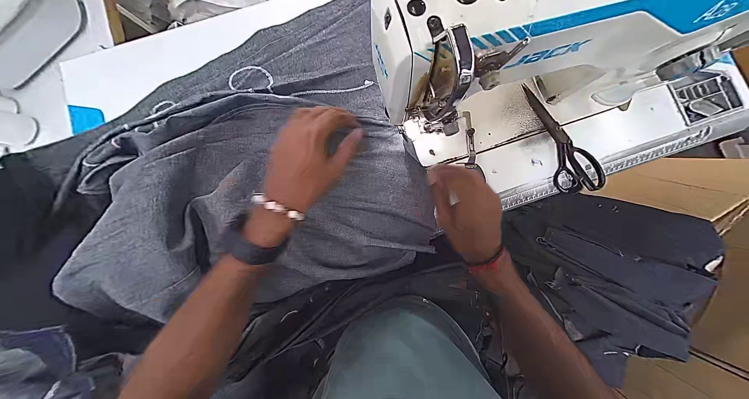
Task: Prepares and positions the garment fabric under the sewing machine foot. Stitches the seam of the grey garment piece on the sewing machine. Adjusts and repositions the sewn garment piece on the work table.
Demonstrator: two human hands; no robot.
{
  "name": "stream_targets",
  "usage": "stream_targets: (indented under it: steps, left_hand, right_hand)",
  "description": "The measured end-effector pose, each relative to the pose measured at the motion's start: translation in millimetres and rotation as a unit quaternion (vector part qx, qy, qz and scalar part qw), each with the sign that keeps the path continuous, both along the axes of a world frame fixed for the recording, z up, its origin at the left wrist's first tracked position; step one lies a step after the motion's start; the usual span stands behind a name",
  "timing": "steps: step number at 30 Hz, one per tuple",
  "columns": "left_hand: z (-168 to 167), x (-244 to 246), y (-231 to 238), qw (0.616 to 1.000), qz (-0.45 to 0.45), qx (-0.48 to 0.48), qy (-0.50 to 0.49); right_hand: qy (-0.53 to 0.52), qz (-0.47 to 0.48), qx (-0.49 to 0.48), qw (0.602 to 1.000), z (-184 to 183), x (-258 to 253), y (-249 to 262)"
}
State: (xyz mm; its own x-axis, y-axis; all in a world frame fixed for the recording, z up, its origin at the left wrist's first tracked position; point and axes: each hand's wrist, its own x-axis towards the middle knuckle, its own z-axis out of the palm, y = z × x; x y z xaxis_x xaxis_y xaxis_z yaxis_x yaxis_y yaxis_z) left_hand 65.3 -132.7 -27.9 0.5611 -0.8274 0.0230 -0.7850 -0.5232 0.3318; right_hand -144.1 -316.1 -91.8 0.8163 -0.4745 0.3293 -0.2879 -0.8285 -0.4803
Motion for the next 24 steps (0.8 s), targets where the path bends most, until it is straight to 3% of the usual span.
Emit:
stream_targets:
  steps: [3, 8, 16, 20, 24]
  left_hand:
    - [-45, -32, -34, 0.988, -0.061, -0.137, 0.049]
    - [-84, -16, -41, 0.983, -0.139, -0.107, -0.052]
    - [-88, 5, -40, 0.976, -0.185, -0.107, -0.053]
    - [-85, 21, -39, 0.969, -0.226, -0.091, -0.048]
    - [-83, 41, -42, 0.955, -0.276, -0.084, -0.069]
  right_hand:
    - [0.026, -0.051, -0.011, 0.998, 14, -2, -42]
    - [0.096, 0.044, -0.011, 0.994, 8, 0, -76]
    - [-0.041, 0.078, -0.088, 0.992, -18, 45, -8]
    - [-0.022, 0.131, -0.109, 0.985, -26, 34, 2]
    - [-0.010, 0.072, -0.120, 0.990, -29, 29, 7]
